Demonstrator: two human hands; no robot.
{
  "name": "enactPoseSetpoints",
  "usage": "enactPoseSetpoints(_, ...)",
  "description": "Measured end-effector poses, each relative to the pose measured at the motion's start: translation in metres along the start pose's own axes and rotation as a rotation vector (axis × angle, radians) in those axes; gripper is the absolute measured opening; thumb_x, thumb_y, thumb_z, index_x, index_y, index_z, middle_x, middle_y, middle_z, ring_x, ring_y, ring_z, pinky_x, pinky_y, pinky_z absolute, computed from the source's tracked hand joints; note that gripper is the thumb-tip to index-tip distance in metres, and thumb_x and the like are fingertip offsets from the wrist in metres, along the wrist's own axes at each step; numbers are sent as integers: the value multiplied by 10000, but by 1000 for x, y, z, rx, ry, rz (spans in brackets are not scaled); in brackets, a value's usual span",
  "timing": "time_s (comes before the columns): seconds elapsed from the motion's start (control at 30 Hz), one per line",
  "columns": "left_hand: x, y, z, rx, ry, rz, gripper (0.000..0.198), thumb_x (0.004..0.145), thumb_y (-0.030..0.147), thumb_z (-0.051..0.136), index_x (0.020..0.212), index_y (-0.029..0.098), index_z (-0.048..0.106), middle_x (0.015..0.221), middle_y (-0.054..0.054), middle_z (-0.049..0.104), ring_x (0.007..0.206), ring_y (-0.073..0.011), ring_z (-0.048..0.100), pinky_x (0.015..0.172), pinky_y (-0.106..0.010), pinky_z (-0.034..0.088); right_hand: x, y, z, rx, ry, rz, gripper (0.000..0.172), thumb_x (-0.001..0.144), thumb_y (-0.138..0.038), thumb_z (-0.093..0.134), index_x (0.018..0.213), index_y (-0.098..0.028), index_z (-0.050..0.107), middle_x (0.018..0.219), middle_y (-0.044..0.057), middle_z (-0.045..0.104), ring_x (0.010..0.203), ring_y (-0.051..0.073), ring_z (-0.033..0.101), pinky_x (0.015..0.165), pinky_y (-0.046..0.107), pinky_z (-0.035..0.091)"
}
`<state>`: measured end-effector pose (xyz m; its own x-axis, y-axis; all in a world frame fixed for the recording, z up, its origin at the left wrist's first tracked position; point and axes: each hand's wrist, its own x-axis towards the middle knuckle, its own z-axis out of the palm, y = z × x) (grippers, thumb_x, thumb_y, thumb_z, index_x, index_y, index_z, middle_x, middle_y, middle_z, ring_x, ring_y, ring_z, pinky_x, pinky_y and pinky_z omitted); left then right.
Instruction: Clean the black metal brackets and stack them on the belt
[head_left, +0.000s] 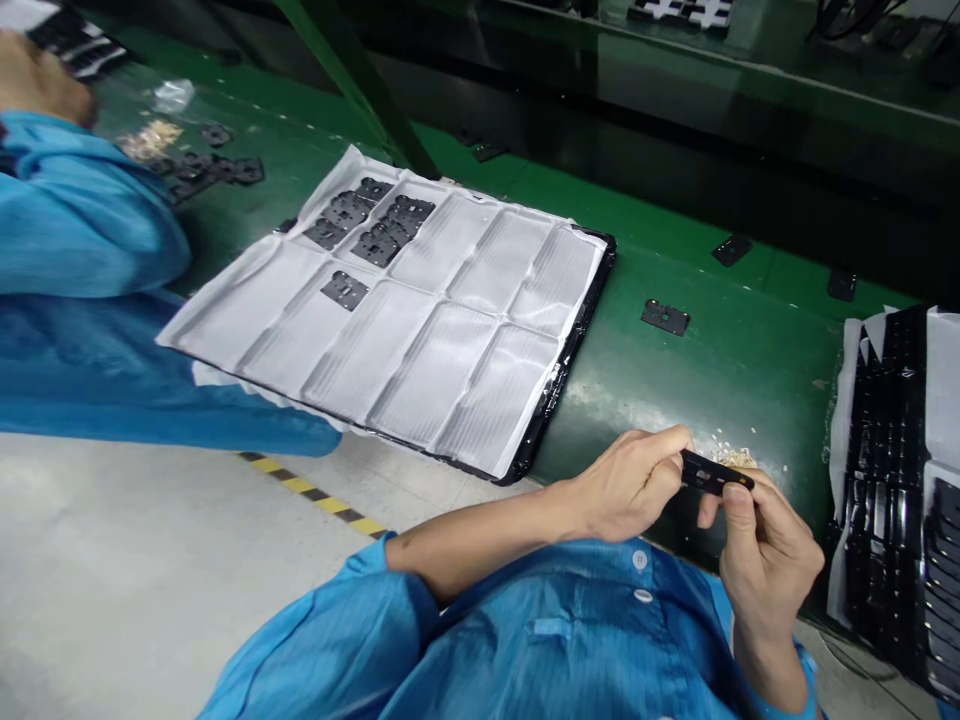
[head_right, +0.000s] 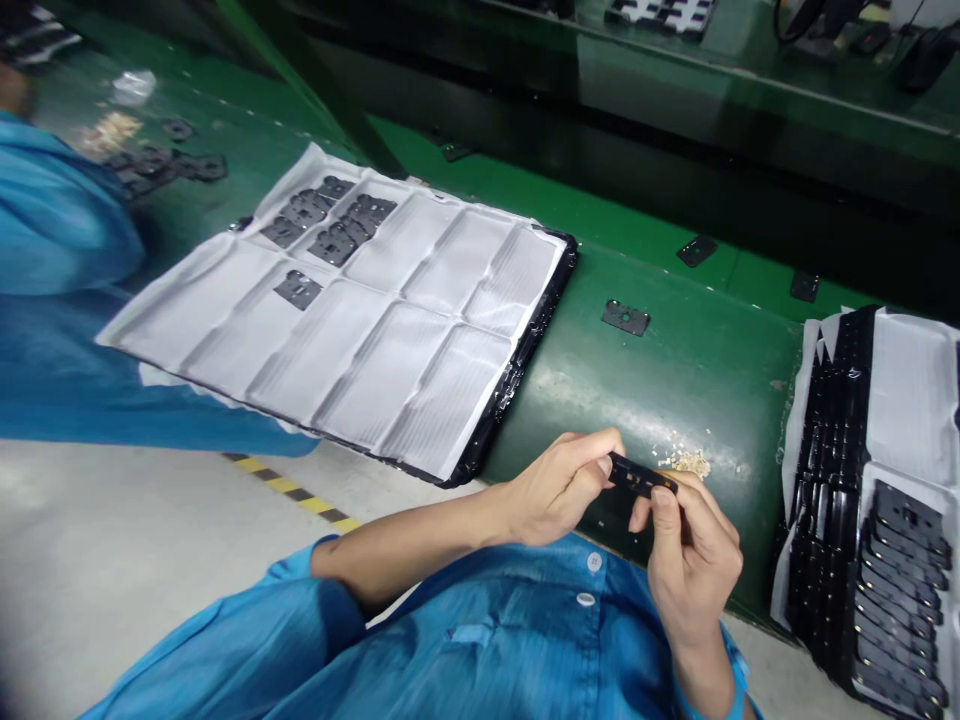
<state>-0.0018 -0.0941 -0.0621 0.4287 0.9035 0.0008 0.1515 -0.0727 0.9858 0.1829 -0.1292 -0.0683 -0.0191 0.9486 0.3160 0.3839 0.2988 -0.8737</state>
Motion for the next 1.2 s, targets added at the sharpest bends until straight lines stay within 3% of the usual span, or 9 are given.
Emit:
enactPoseSetpoints(0.3,1,0,-7,-10,-110,-2,191,1026,281,378,848,230,425,705,43,488,633,-139,436,634,-294,350,-2,4,-1,15,37,56,372,1074,-201,616,704,-213,658,702,-13,645,697,164,627,751,290,490)
enactPoseSetpoints(0.57,3,0,-1,-19,-10,-36,217,1013,257,364,798,235,381,639,63,407,581,-124,367,611,-289,316,1,0,0,-3,-7,6,356,1067,-149,599,721,-215,644,698,-22,650,672,154,624,738,287,490)
enactPoseSetpoints(0.9,2,-2,-1,-35,-24,-41,162,968,192,389,811,234,399,629,72,377,578,-123,350,598,-278,311,-3,7,-1,-1,0,50,371,1078,-190,607,710,-214,655,706,-17,654,686,160,627,747,289,480)
enactPoseSetpoints(1.1,2,0,-5,-14,-124,-34,92,920,144,437,878,220,468,738,48,519,658,-128,462,644,-262,374,-3,10,0,8,76,140,413,1088,-289,625,686,-204,666,685,-14,656,668,152,608,721,275,468)
enactPoseSetpoints(1.2,-1,-4,-5,14,-88,-15,99,897,118,495,922,212,510,763,48,552,659,-118,498,662,-252,411,-1,11,0,19,147,207,426,1091,-354,630,700,-193,682,659,-16,668,600,130,584,653,255,452)
